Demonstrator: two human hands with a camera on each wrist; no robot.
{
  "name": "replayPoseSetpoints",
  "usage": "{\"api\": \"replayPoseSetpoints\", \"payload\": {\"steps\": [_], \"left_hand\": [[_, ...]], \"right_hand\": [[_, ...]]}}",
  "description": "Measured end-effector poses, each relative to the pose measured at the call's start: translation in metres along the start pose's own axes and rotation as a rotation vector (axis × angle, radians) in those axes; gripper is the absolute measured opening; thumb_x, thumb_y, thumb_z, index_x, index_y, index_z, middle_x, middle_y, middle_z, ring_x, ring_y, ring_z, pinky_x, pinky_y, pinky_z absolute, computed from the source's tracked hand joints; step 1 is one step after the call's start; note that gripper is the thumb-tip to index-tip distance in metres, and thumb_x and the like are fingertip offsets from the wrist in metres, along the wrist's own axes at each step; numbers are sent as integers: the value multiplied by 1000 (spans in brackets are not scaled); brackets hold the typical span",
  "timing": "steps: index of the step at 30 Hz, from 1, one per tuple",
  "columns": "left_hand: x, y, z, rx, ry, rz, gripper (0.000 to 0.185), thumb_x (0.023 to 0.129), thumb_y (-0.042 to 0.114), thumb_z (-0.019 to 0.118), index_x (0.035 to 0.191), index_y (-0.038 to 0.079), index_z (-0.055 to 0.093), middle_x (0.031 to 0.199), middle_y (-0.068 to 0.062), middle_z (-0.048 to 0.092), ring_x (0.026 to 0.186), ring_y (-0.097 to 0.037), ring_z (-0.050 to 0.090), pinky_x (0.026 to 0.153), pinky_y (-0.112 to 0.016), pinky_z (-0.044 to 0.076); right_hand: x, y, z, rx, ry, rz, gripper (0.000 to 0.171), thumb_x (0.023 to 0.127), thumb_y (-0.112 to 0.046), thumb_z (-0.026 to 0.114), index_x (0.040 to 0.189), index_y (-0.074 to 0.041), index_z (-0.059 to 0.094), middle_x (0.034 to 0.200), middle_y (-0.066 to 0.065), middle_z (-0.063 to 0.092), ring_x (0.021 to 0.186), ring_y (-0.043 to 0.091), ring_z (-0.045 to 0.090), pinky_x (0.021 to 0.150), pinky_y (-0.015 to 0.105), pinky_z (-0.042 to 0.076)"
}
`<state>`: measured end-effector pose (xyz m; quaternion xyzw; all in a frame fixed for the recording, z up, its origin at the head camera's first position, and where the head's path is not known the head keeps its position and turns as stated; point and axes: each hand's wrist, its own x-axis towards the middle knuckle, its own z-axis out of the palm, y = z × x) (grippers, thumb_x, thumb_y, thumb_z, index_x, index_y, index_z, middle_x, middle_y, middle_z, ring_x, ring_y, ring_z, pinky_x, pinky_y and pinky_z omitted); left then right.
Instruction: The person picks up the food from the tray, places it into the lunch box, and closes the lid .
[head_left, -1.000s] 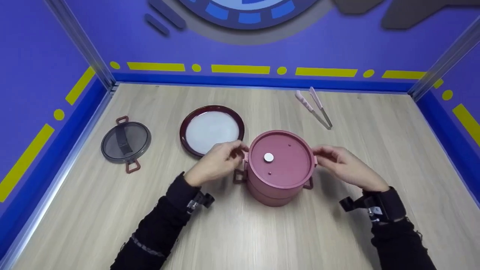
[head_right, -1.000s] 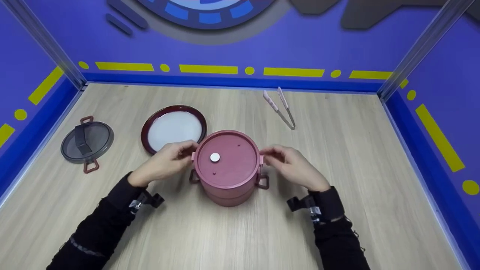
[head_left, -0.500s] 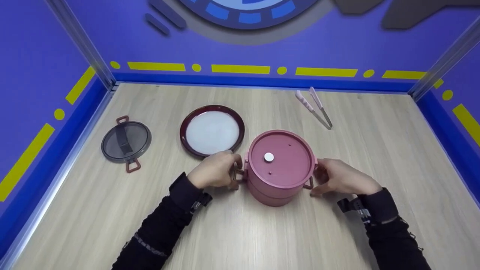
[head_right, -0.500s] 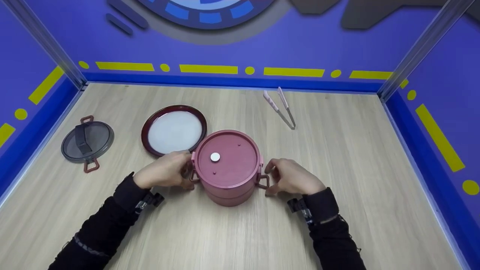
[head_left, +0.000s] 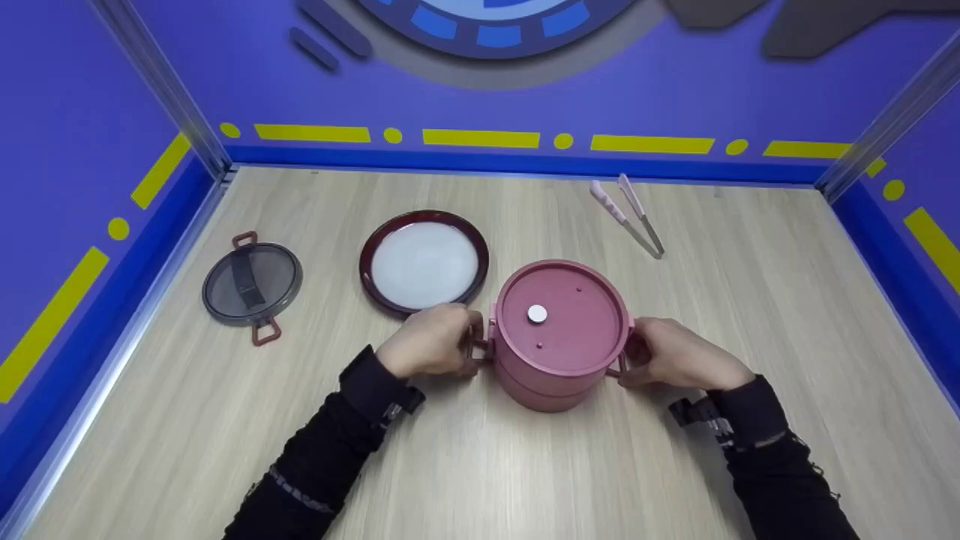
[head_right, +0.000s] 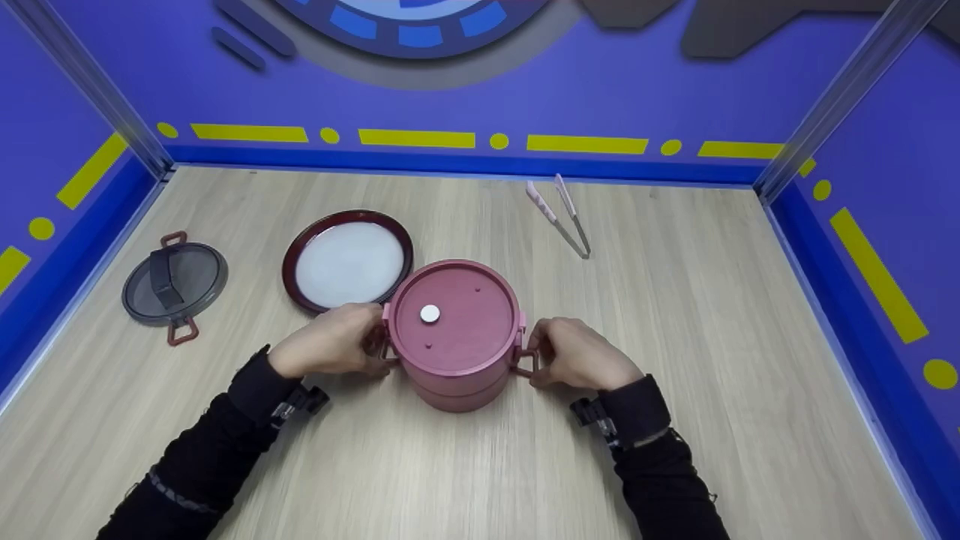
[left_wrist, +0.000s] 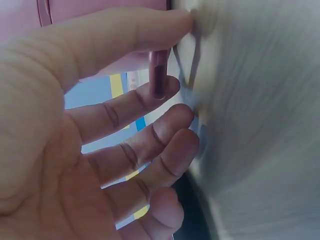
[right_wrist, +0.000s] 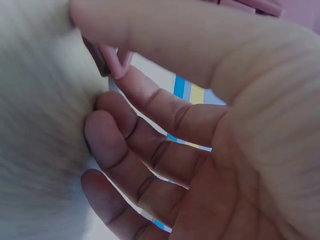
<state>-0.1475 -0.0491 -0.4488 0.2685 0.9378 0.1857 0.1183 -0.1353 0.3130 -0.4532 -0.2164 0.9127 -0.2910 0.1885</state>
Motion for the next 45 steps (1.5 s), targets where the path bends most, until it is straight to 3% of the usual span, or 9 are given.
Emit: {"api": "replayPoseSetpoints", "payload": {"steps": [5,12,19,26,35,41,45], "left_hand": [[-1,1,-1,-17,10,-7,30,69,15,92,93,13,74,81,3,66,77,-17,61,72,-42,54],[-3,3,-2,-32,3,-26,28,70,13,89,92,15,73,78,5,65,74,-15,60,67,-38,52],[-4,4,-2,-66,35,-10,26,72,17,89,88,16,70,75,6,62,72,-13,58,64,-36,49],[-4,5,1,-95,73,15,27,70,15,91,85,12,68,73,7,60,71,-12,57,64,-34,48],[-3,8,4,-96,95,15,30,70,15,93,82,15,66,75,5,60,73,-14,57,67,-35,51],[-1,9,0,-124,50,-6,33,73,18,92,97,13,70,85,-1,70,78,-14,61,72,-36,53],[-5,2,-12,-155,50,-91,53,77,24,93,122,8,69,85,-1,71,78,-15,64,80,-39,56]], "right_hand": [[2,3,1,10,-10,-15,30,75,-8,87,95,-11,64,81,2,60,74,15,55,66,25,46],[4,1,-2,43,12,-54,32,80,-18,89,102,-18,67,89,0,67,81,17,63,73,26,53],[6,-3,-1,49,33,-58,30,82,-22,88,100,-18,65,86,0,63,80,18,59,71,26,49],[9,-8,1,74,39,-96,38,84,-25,89,116,-19,69,98,-6,70,89,14,66,81,27,55],[9,-8,1,86,36,-106,46,85,-30,89,124,-17,69,109,-4,75,94,11,70,83,28,58],[4,-5,0,77,49,-93,51,83,-34,90,127,-16,68,110,-4,75,96,12,69,86,32,59],[1,-5,-1,73,50,-93,60,83,-34,90,134,-14,66,118,-1,74,106,17,70,94,36,58]]}}
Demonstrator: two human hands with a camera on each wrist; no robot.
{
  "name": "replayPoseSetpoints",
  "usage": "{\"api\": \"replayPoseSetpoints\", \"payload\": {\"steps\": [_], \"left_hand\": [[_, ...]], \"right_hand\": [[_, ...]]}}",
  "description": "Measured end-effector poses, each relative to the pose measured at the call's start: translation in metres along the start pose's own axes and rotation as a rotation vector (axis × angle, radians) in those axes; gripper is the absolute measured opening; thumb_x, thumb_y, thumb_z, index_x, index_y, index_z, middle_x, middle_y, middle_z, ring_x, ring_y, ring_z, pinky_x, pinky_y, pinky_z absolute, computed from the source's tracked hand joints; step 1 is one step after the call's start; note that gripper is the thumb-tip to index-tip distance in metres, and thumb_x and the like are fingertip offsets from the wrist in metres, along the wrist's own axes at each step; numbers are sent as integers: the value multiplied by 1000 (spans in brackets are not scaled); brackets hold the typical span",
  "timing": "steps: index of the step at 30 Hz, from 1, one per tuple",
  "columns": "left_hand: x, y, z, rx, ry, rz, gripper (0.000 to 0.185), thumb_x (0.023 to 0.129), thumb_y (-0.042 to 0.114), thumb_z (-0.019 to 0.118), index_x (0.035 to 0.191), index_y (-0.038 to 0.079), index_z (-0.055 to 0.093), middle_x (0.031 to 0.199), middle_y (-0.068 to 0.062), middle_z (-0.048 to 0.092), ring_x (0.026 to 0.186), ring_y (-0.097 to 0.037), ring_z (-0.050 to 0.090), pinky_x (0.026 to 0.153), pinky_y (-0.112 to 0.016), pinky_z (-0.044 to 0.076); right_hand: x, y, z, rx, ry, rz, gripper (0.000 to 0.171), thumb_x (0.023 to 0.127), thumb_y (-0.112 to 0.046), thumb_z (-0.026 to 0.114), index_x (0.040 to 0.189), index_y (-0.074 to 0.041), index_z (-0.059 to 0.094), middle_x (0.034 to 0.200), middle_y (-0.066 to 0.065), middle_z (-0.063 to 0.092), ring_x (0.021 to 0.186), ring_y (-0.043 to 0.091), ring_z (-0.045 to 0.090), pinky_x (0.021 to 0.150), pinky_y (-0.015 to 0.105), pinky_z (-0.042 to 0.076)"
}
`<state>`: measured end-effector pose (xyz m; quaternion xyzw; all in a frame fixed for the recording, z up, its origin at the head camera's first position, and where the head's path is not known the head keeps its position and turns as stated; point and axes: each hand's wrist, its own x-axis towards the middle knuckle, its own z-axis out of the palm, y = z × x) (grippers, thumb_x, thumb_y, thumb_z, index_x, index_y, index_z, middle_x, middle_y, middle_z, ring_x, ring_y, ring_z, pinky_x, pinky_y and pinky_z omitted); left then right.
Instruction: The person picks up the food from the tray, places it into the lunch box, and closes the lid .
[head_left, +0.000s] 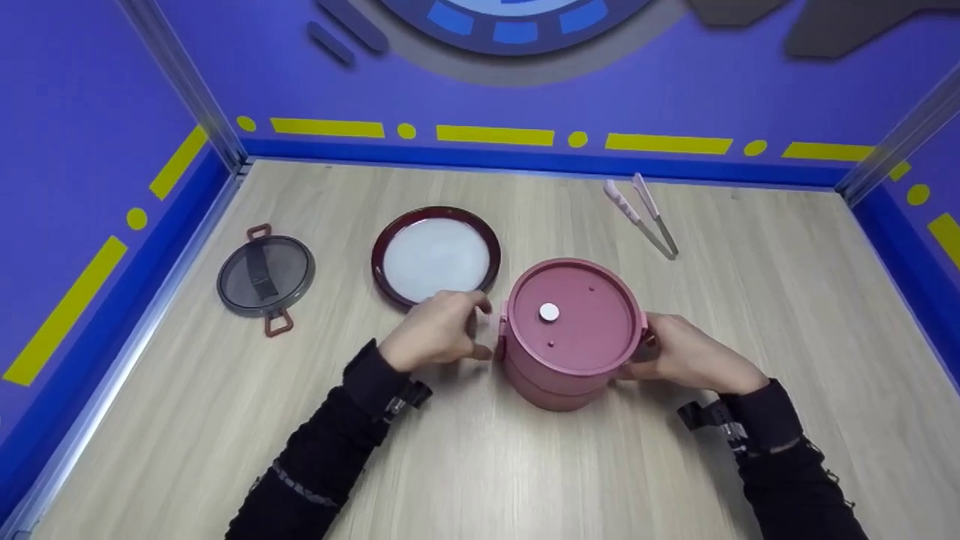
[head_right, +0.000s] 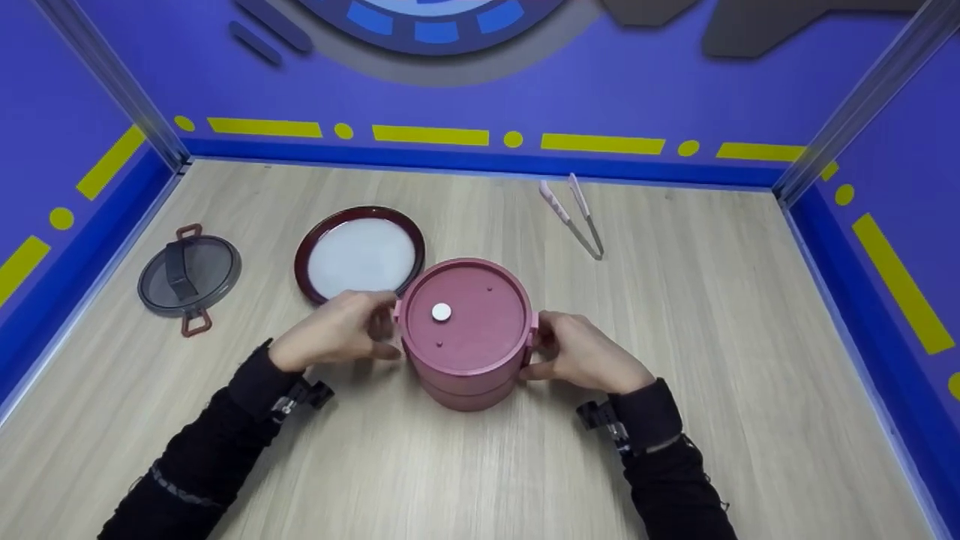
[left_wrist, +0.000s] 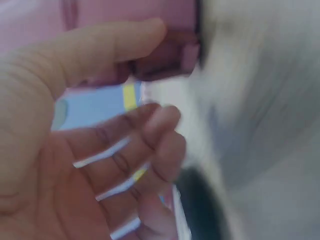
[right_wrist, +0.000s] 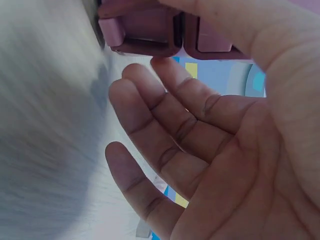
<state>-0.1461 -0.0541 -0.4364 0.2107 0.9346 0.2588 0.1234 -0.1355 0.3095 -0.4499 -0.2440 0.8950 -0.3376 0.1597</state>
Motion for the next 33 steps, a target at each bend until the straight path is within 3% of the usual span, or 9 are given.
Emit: {"api": "replayPoseSetpoints", "payload": {"steps": [3,9,13,17,24,29,33], "left_hand": [[-7,-11,-15,-16,70,-105,60,82,30,90,131,6,66,83,0,70,75,-15,65,80,-39,56],[-24,-46,-56,20,292,-253,53,94,42,76,127,2,66,93,-10,74,81,-25,69,74,-42,54],[-36,-74,-86,106,410,-374,56,97,45,71,128,-1,65,109,-21,74,92,-40,72,77,-53,56],[-45,-105,-107,215,493,-509,58,99,43,68,130,-6,59,121,-33,65,103,-54,67,80,-65,56],[-54,-153,-120,252,485,-728,63,100,39,64,136,-11,51,128,-38,54,111,-58,62,84,-66,55],[-59,-174,-119,214,447,-788,62,100,39,63,135,-12,54,131,-39,60,117,-56,62,88,-65,55],[-63,-181,-120,186,442,-820,55,102,34,59,132,-11,59,131,-38,62,117,-55,63,87,-64,56]], "right_hand": [[-2,-1,-1,13,-4,0,66,82,-34,90,138,-14,63,126,2,73,113,20,70,98,36,57],[-8,2,-1,54,-5,-16,77,78,-26,94,145,-14,57,135,4,69,123,23,66,105,36,54],[-10,3,0,67,-7,-16,84,75,-25,95,148,-15,54,137,4,68,127,25,63,107,36,52],[-9,3,1,78,-22,-19,85,76,-25,95,149,-15,53,137,4,68,126,26,64,107,35,52],[-5,3,2,93,-37,-34,83,76,-28,95,147,-16,55,134,2,69,121,20,65,104,29,52],[-1,1,5,87,-39,-51,84,76,-31,95,148,-18,54,135,0,68,123,18,64,105,29,51],[2,-2,7,83,-39,-61,83,75,-34,95,146,-20,55,133,-2,69,121,16,64,106,31,51]]}}
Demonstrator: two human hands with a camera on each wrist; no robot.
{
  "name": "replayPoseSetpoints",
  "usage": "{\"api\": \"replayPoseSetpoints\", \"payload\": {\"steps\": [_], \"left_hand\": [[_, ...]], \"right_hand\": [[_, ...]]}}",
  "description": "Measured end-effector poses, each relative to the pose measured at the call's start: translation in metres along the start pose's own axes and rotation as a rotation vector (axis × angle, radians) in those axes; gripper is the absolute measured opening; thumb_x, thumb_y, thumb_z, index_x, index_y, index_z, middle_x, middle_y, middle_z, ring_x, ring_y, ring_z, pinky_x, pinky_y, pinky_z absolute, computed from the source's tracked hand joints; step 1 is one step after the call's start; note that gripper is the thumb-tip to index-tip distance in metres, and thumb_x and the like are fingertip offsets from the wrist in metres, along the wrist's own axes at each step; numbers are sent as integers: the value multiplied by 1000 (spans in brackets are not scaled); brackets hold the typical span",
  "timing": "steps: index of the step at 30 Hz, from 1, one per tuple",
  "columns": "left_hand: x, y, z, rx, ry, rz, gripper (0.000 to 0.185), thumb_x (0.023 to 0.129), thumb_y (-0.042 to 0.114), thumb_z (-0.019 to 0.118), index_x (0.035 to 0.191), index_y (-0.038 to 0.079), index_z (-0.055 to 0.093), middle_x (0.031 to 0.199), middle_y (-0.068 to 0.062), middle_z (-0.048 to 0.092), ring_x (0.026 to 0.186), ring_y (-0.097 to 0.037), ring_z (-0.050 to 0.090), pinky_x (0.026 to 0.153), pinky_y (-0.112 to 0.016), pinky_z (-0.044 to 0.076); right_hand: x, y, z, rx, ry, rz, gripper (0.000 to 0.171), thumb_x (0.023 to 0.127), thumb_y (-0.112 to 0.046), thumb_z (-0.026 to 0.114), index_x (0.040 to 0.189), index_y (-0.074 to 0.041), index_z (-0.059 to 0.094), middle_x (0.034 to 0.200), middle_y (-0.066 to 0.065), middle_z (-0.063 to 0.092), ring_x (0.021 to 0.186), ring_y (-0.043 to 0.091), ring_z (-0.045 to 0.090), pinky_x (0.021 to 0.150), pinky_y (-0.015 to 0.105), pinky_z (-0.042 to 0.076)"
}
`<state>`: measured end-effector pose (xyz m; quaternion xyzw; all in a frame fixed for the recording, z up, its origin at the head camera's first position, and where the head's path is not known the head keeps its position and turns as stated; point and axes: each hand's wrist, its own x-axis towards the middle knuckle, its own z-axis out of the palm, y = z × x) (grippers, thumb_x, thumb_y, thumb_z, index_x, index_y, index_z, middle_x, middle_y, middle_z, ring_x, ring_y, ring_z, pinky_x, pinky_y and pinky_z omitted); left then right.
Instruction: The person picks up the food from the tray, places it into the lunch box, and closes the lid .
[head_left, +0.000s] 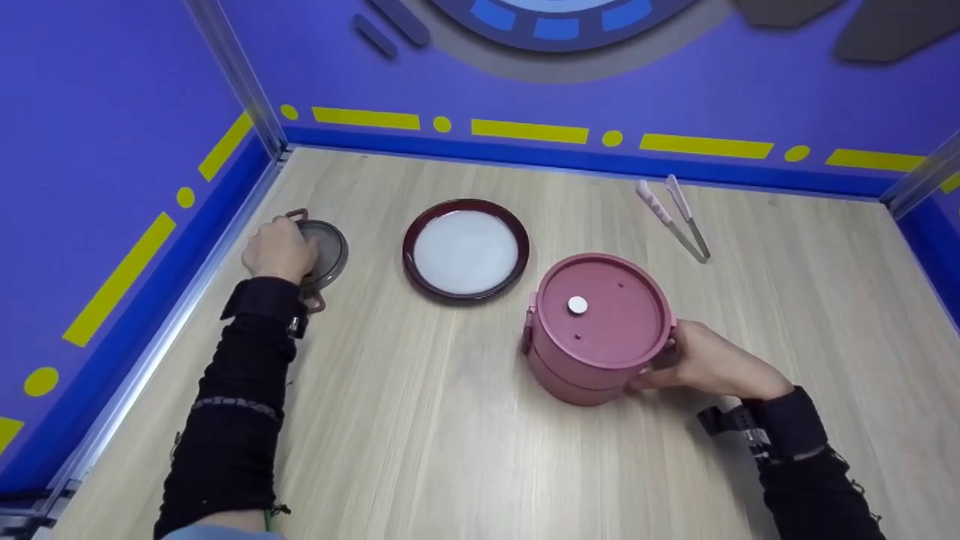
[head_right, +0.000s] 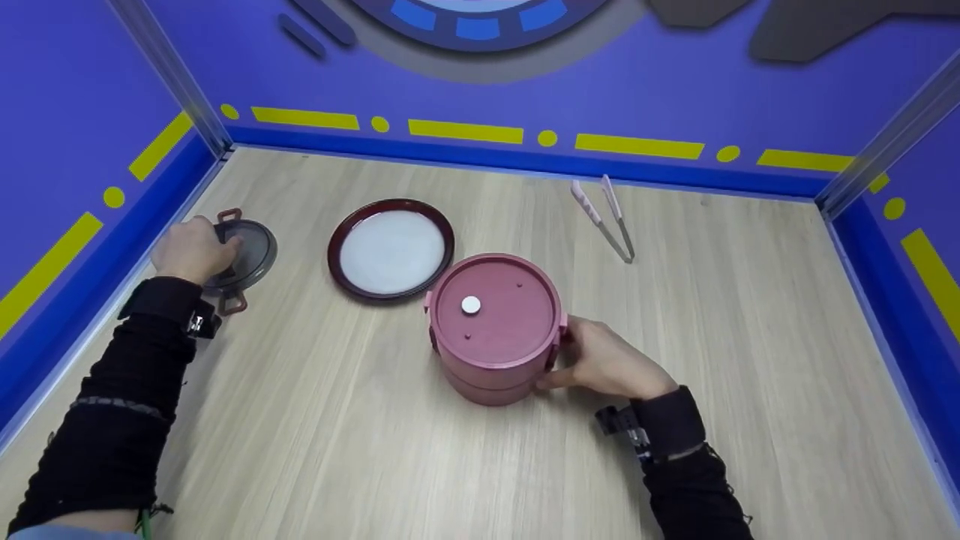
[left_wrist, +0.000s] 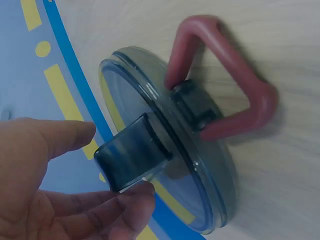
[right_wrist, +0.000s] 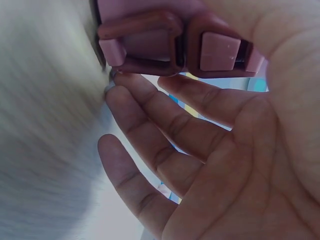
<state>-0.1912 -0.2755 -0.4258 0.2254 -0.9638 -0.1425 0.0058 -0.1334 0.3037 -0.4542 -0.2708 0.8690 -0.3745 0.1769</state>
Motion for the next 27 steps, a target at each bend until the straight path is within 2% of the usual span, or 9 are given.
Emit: {"api": "replayPoseSetpoints", "payload": {"steps": [5,11,19,27], "left_hand": [[6,-1,0,4,5,-35,43,100,24,52,125,-9,65,127,-36,65,114,-52,64,86,-60,57],[9,-2,-2,-13,-1,-63,40,95,16,46,120,-8,67,127,-35,65,115,-51,63,87,-58,56],[8,-1,-5,-17,-1,-56,37,91,16,50,115,-5,68,125,-34,66,114,-52,64,87,-61,56],[1,12,-17,-31,23,-12,41,97,23,51,118,-7,67,126,-35,65,117,-52,62,89,-62,54]], "right_hand": [[0,0,-1,-19,0,-15,83,76,-35,95,147,-21,54,132,-5,69,120,13,64,105,32,51],[2,-1,-3,-6,-25,0,73,77,-37,94,140,-20,60,127,-5,71,114,13,66,102,31,53],[0,-3,-5,-13,-27,8,75,77,-39,93,141,-19,60,128,-4,71,113,14,68,101,36,55],[-4,-5,-8,26,-33,44,76,79,-37,92,144,-17,58,132,1,69,114,19,69,100,46,57]]}}
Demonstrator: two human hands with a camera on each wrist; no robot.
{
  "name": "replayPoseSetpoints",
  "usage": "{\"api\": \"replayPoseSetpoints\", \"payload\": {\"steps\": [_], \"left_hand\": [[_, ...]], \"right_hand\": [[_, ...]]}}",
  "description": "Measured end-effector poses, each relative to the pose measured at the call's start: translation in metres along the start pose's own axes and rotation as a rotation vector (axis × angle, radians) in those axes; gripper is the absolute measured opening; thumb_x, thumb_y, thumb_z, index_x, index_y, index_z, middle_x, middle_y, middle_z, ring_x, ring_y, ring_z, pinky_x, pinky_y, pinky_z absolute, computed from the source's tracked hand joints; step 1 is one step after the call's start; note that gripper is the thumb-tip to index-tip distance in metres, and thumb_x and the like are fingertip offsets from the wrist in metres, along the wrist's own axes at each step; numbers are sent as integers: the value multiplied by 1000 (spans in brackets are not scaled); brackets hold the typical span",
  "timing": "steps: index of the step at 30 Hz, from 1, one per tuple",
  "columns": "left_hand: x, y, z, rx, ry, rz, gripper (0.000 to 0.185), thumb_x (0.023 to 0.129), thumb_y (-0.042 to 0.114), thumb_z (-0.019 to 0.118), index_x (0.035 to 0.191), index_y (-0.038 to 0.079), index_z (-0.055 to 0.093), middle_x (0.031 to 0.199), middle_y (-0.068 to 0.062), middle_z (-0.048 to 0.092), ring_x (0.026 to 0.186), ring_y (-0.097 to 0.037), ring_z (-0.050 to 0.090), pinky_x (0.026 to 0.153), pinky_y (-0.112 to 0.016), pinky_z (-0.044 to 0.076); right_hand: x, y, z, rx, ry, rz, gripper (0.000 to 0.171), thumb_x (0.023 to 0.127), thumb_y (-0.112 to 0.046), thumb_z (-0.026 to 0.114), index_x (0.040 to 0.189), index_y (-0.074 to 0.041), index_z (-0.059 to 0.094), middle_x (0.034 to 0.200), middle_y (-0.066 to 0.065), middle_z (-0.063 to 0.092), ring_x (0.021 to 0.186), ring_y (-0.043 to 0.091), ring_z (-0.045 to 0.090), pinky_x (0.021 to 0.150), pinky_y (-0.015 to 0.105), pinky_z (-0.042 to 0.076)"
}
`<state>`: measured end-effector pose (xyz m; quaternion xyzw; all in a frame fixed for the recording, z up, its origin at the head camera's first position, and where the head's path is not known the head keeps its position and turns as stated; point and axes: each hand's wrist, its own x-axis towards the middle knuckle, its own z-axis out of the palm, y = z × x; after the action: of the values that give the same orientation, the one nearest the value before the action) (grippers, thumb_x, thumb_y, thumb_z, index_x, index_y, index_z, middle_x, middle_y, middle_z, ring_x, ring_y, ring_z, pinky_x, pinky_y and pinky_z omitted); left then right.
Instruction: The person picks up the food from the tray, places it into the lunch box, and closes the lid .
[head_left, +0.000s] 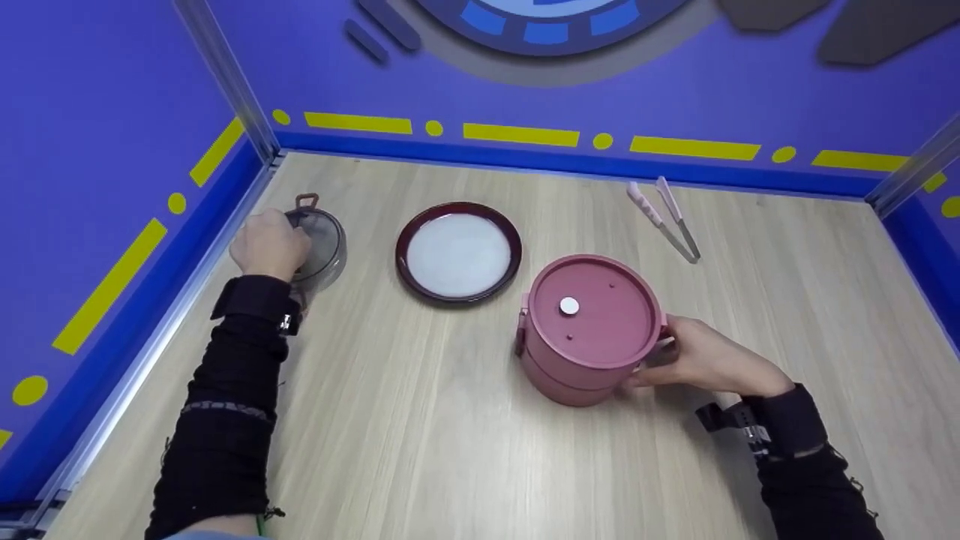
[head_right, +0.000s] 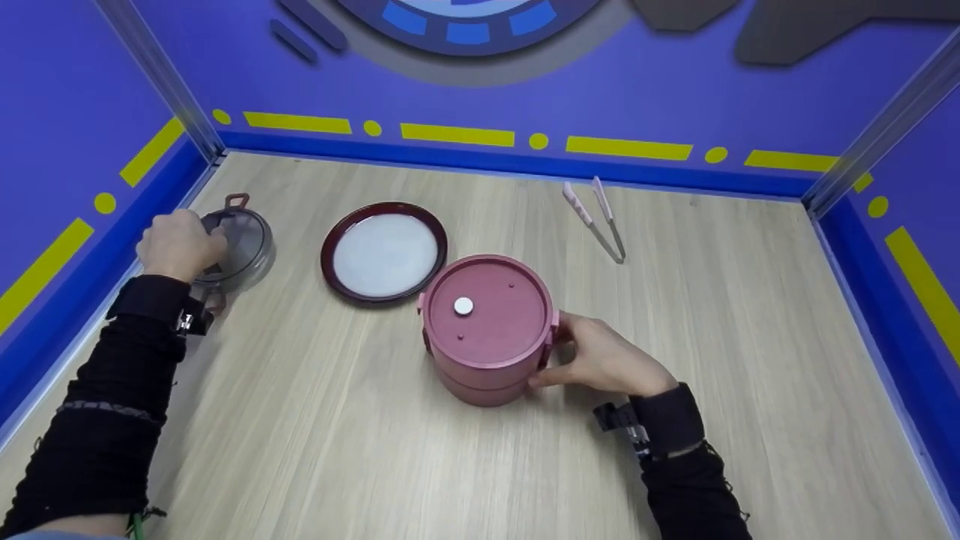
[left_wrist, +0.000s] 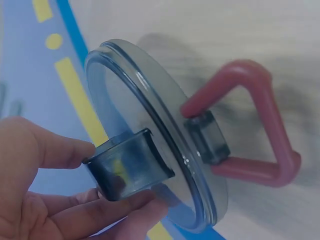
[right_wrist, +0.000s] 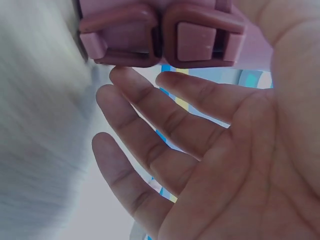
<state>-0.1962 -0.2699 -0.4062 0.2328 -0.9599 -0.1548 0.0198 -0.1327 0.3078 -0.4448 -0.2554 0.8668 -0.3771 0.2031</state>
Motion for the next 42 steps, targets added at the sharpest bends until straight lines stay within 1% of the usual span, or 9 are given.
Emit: {"api": "replayPoseSetpoints", "payload": {"steps": [3,7,12,20,29,31,34,38,42], "left_hand": [[-6,8,-7,-13,35,47,40,98,28,55,112,-7,68,123,-35,66,113,-52,64,85,-62,54],[-15,22,-15,-37,77,118,37,99,31,59,96,-5,67,106,-31,70,102,-50,68,74,-58,54],[-29,43,-24,-100,97,195,37,101,33,60,81,2,60,86,-20,66,82,-43,68,58,-46,48],[-56,83,-37,-180,113,342,36,102,35,60,87,3,65,86,-20,67,79,-40,67,67,-51,50],[-87,135,-47,-269,88,536,27,102,30,65,101,6,76,88,-12,73,71,-26,65,59,-36,48],[-95,147,-48,-281,68,581,27,102,29,65,105,4,75,90,-11,73,70,-24,63,58,-33,48],[-106,164,-50,-293,19,646,28,103,27,64,109,2,74,91,-11,72,68,-21,61,55,-32,48],[-122,185,-50,-302,-49,730,27,104,27,65,111,2,72,91,-8,70,67,-19,60,55,-30,48],[-140,202,-49,-276,-86,812,24,103,29,65,110,7,73,85,-4,69,65,-17,57,56,-29,45]], "right_hand": [[-2,-1,-2,-14,7,7,79,80,-39,91,147,-17,55,135,3,67,118,24,67,100,50,56],[-6,-3,-8,-39,36,11,84,82,-43,89,152,-16,51,142,8,64,124,33,64,101,58,54],[-13,-6,-17,-62,78,37,90,87,-42,85,160,-12,42,154,14,55,129,39,61,103,61,52],[-21,-13,-29,-103,135,48,88,95,-43,77,165,-15,32,153,20,54,135,45,57,106,64,49],[-30,-23,-38,-152,194,28,86,97,-43,74,166,-17,29,155,15,54,139,39,55,107,57,48],[-32,-25,-39,-162,203,24,85,98,-44,73,166,-19,29,155,14,55,139,38,55,107,54,49],[-35,-27,-40,-166,218,7,84,98,-42,73,166,-21,29,154,12,55,141,34,54,107,33,50],[-38,-30,-41,-160,246,-21,82,98,-38,74,166,-20,31,154,10,56,142,31,52,100,8,41],[-40,-34,-42,-156,277,-47,81,99,-36,74,165,-21,32,153,8,57,141,28,52,99,5,40]]}}
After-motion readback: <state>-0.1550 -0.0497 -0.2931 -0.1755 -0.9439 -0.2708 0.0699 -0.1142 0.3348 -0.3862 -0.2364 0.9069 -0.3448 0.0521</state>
